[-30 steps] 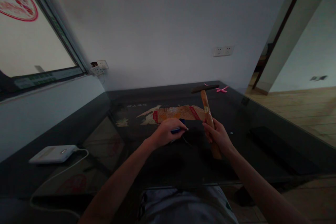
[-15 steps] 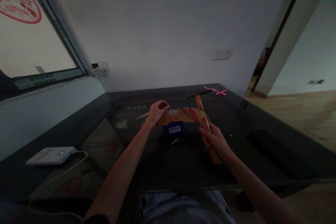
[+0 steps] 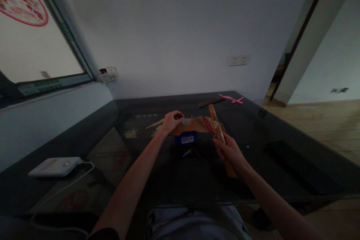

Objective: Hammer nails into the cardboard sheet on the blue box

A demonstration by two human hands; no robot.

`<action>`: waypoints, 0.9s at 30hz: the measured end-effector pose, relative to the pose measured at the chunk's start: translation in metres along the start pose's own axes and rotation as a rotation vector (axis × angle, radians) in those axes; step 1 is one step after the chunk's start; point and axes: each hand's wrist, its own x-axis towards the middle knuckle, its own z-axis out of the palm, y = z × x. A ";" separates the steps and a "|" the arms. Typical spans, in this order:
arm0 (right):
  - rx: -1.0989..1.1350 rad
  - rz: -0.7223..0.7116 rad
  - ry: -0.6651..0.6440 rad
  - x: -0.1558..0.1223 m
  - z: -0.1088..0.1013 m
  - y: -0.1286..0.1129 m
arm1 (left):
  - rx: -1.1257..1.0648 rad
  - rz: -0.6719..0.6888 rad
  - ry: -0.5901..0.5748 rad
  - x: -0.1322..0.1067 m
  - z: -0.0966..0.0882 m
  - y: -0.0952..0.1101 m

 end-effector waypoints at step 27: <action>-0.335 -0.066 -0.129 0.014 0.001 -0.042 | 0.060 0.007 -0.041 -0.003 0.000 -0.004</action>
